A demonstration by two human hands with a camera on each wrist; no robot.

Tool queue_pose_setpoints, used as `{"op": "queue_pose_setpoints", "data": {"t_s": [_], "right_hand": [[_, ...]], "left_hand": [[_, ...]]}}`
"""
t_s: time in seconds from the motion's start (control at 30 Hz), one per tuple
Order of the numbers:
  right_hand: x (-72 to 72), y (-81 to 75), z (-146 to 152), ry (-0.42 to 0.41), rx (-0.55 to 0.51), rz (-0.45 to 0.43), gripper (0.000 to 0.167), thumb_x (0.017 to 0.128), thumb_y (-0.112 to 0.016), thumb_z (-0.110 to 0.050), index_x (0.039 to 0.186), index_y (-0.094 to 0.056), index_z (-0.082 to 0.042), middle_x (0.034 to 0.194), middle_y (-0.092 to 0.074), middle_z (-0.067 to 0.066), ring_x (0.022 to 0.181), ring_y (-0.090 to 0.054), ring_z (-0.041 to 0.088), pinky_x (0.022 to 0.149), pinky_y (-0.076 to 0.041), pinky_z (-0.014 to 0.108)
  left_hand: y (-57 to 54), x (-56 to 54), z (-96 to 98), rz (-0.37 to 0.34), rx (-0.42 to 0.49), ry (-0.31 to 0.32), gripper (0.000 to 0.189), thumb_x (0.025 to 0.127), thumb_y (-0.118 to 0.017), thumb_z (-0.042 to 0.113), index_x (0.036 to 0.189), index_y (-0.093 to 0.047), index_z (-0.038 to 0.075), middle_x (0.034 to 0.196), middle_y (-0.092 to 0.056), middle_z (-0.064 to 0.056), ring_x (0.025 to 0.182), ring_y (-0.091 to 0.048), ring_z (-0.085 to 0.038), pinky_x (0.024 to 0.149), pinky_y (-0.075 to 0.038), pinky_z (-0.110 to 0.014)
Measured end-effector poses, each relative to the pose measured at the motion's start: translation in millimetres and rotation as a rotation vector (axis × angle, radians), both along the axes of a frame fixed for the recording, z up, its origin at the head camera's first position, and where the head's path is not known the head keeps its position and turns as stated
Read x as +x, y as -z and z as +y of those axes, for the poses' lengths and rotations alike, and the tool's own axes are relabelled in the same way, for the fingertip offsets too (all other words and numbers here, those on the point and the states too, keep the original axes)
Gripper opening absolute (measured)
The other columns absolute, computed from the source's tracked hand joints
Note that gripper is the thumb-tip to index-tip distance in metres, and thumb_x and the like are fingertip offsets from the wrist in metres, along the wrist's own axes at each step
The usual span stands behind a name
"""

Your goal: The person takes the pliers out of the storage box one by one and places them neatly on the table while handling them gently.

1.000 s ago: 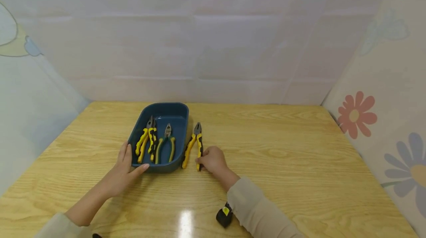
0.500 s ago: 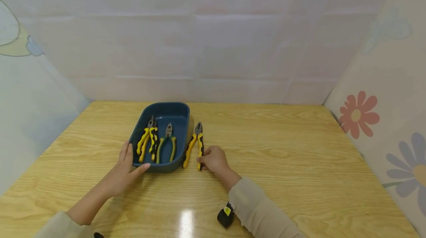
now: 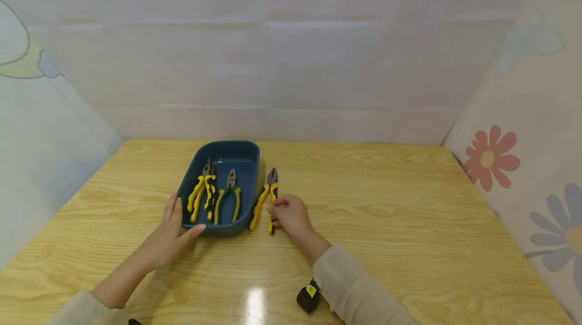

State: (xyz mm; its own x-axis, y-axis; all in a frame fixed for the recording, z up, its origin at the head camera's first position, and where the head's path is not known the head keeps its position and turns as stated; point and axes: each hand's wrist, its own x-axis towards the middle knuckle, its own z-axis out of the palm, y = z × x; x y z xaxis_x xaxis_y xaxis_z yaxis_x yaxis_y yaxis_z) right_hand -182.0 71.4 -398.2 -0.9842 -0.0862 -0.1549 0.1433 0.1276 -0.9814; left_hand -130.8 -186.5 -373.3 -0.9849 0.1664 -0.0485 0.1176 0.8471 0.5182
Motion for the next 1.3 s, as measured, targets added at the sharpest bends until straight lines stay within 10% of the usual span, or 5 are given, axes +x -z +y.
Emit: {"op": "queue_pose_setpoints", "data": {"t_s": [1.3], "right_hand": [[7.5,-23.6,-11,-0.193,-0.336,0.086,0.038,0.085,-0.054,-0.006,0.113,-0.043,0.017,0.102,-0.053,0.026,0.088,-0.059,0.025,0.077,-0.045,0.034]], "left_hand": [[-1.8,-0.2,-0.3,-0.003,-0.013,0.003,0.091,0.085,-0.037,0.055,0.133,0.008,-0.008,0.138,0.018,-0.021,0.121,-0.013,-0.046,0.090,-0.025,-0.055]]}}
